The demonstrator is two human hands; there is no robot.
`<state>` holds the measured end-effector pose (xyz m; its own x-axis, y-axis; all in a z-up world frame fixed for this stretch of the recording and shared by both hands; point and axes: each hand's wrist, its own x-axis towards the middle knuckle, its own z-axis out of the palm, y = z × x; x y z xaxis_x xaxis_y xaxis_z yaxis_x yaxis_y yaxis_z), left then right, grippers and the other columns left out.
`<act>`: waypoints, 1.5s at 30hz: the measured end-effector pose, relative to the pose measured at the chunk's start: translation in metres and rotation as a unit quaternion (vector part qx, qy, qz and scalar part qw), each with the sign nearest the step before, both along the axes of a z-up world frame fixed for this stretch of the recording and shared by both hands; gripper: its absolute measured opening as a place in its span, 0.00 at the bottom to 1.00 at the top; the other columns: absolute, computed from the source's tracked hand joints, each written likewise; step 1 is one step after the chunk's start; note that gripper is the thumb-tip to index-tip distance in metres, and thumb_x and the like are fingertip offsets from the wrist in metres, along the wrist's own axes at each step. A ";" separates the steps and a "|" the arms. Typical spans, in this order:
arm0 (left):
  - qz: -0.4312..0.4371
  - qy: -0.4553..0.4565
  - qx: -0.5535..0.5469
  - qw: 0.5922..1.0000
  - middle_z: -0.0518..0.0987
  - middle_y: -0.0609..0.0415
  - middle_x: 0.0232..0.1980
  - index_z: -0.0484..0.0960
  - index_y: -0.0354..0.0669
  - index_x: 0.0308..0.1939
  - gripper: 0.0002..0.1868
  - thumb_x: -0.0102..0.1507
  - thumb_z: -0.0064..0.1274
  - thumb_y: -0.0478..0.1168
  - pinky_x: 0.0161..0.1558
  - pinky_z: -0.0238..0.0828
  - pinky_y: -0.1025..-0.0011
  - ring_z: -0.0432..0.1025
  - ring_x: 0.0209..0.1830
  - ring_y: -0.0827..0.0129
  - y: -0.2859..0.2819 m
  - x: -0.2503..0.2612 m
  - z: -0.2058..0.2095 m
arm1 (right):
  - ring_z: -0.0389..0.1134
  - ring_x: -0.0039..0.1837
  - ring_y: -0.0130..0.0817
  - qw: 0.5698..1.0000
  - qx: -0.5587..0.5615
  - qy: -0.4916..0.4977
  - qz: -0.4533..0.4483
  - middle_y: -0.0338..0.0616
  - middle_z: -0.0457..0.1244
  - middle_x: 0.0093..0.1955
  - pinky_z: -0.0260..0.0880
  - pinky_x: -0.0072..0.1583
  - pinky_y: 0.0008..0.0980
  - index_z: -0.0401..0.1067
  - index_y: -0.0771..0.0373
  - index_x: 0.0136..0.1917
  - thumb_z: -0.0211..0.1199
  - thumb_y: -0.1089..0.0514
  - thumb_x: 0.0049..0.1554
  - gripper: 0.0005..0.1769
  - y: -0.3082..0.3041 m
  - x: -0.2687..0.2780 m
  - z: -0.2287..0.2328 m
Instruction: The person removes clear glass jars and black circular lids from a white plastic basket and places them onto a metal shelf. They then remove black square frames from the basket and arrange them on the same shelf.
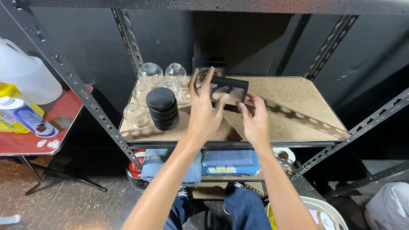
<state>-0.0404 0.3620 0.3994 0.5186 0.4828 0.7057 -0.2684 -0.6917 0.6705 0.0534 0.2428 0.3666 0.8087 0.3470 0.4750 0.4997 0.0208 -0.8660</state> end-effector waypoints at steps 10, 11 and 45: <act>0.034 0.273 0.031 0.961 0.70 0.42 0.70 0.70 0.50 0.73 0.30 0.65 0.41 0.32 0.69 0.66 0.48 0.67 0.72 0.49 0.104 0.085 -0.016 | 0.70 0.65 0.48 0.997 -0.049 0.050 -0.025 0.51 0.69 0.59 0.71 0.66 0.48 0.73 0.57 0.66 0.64 0.57 0.65 0.16 0.071 0.083 -0.041; 0.050 0.312 0.009 0.949 0.71 0.44 0.69 0.69 0.51 0.74 0.32 0.63 0.46 0.34 0.65 0.69 0.46 0.70 0.69 0.49 0.104 0.086 -0.014 | 0.70 0.65 0.49 0.996 -0.059 0.063 -0.021 0.51 0.69 0.59 0.71 0.66 0.49 0.73 0.57 0.67 0.64 0.57 0.65 0.17 0.072 0.074 -0.034; 0.110 0.345 -0.250 0.898 0.85 0.47 0.50 0.83 0.45 0.57 0.24 0.66 0.40 0.51 0.59 0.72 0.51 0.77 0.59 0.50 0.101 0.072 0.027 | 0.73 0.61 0.47 0.981 -0.179 0.070 -0.011 0.52 0.70 0.63 0.78 0.56 0.40 0.73 0.60 0.68 0.62 0.59 0.64 0.19 0.077 0.059 -0.020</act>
<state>0.0317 0.4631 0.4267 0.6029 0.7938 -0.0801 0.4357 -0.2435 0.8665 0.1129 0.3203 0.3468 0.8662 0.4533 0.2104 0.3730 -0.3061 -0.8759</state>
